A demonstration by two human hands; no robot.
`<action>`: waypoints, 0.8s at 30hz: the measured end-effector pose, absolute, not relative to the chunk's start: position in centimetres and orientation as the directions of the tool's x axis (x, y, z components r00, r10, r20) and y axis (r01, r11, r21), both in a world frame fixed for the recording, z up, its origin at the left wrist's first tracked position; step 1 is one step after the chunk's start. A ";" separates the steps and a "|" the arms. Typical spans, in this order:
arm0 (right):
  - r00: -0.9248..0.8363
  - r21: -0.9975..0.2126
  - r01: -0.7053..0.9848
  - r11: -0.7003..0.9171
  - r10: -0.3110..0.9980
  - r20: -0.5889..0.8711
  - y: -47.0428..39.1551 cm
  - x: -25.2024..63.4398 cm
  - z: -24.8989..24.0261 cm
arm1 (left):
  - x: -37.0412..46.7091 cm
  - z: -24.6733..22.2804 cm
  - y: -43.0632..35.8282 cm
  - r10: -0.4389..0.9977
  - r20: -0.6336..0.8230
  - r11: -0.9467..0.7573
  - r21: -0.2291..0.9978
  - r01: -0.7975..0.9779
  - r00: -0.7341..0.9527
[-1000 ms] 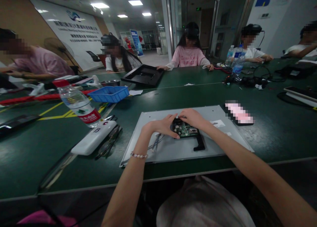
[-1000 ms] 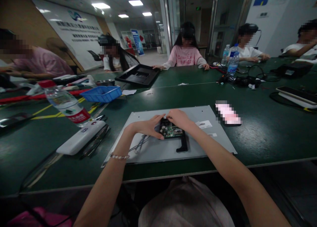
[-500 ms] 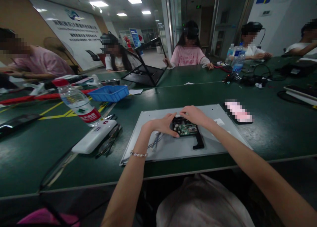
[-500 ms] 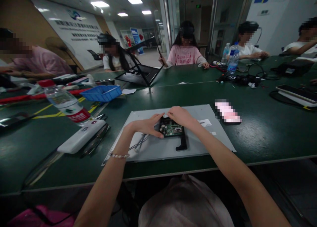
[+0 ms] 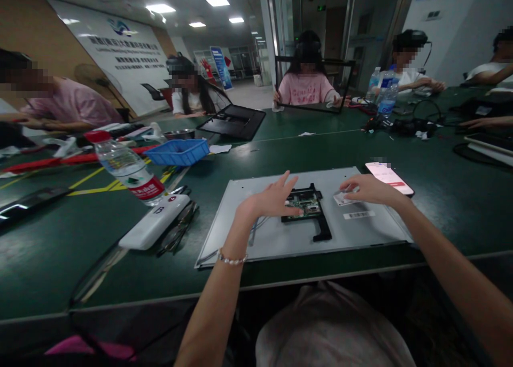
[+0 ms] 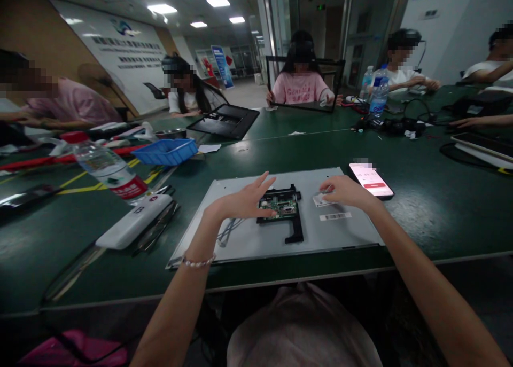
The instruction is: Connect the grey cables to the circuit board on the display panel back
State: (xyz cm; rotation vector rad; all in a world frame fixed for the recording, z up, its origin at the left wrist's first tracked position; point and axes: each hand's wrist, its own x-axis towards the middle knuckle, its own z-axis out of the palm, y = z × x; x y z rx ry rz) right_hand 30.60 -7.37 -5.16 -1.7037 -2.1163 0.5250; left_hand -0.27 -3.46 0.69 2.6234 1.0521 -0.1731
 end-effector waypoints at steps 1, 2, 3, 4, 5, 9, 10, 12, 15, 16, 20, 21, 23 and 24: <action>-0.208 -0.517 0.831 0.203 0.977 0.051 -7.4 30.6 -5.4 | 0.3 0.9 -4.2 0.666 -0.197 -0.688 0.211 0.695 0.719; -0.215 -0.525 0.825 0.208 0.975 0.048 -7.3 30.6 -5.5 | 0.9 1.0 -5.0 0.678 -0.163 -0.692 0.188 0.697 0.717; -0.219 -0.531 0.821 0.208 0.975 0.042 -7.2 30.5 -5.6 | 1.5 1.0 -5.9 0.686 -0.118 -0.698 0.168 0.696 0.718; -0.221 -0.537 0.819 0.203 0.975 0.032 -7.1 30.5 -5.7 | 2.1 0.9 -6.8 0.688 -0.062 -0.709 0.157 0.688 0.723; -0.218 -0.545 0.816 0.193 0.976 0.019 -7.0 30.4 -5.8 | 2.7 0.8 -7.8 0.686 0.003 -0.719 0.154 0.678 0.727; -0.196 -0.601 0.786 0.145 0.980 -0.020 -6.8 30.4 -5.9 | 4.5 -0.5 -10.9 0.675 0.181 -0.738 0.185 0.649 0.715; -0.190 -0.607 0.782 0.143 0.982 -0.013 -6.8 30.4 -5.9 | 4.8 -0.9 -11.5 0.676 0.200 -0.737 0.195 0.648 0.709; -0.175 -0.603 0.785 0.146 0.984 0.009 -6.9 30.4 -6.0 | 5.3 -1.6 -12.3 0.691 0.229 -0.723 0.208 0.659 0.686; -0.173 -0.596 0.789 0.151 0.985 0.021 -7.1 30.2 -5.9 | 5.6 -2.7 -13.1 0.721 0.242 -0.692 0.207 0.692 0.649; -0.173 -0.599 0.786 0.149 0.985 0.017 -7.2 30.2 -5.8 | 5.6 -3.0 -13.2 0.732 0.241 -0.680 0.204 0.705 0.637; -0.160 -0.625 0.771 0.124 0.987 -0.001 -7.4 30.0 -5.5 | 5.8 -4.4 -13.2 0.764 0.255 -0.640 0.189 0.745 0.592; -0.155 -0.632 0.765 0.123 0.988 0.005 -7.4 29.9 -5.5 | 5.8 -4.6 -13.2 0.765 0.263 -0.638 0.187 0.747 0.588; -0.146 -0.656 0.743 0.129 0.989 0.028 -7.4 29.9 -5.4 | 5.8 -5.1 -13.1 0.762 0.278 -0.640 0.188 0.745 0.585; -0.138 -0.680 0.722 0.124 0.990 0.033 -7.4 29.8 -5.4 | 5.9 -5.3 -13.1 0.760 0.286 -0.642 0.193 0.742 0.584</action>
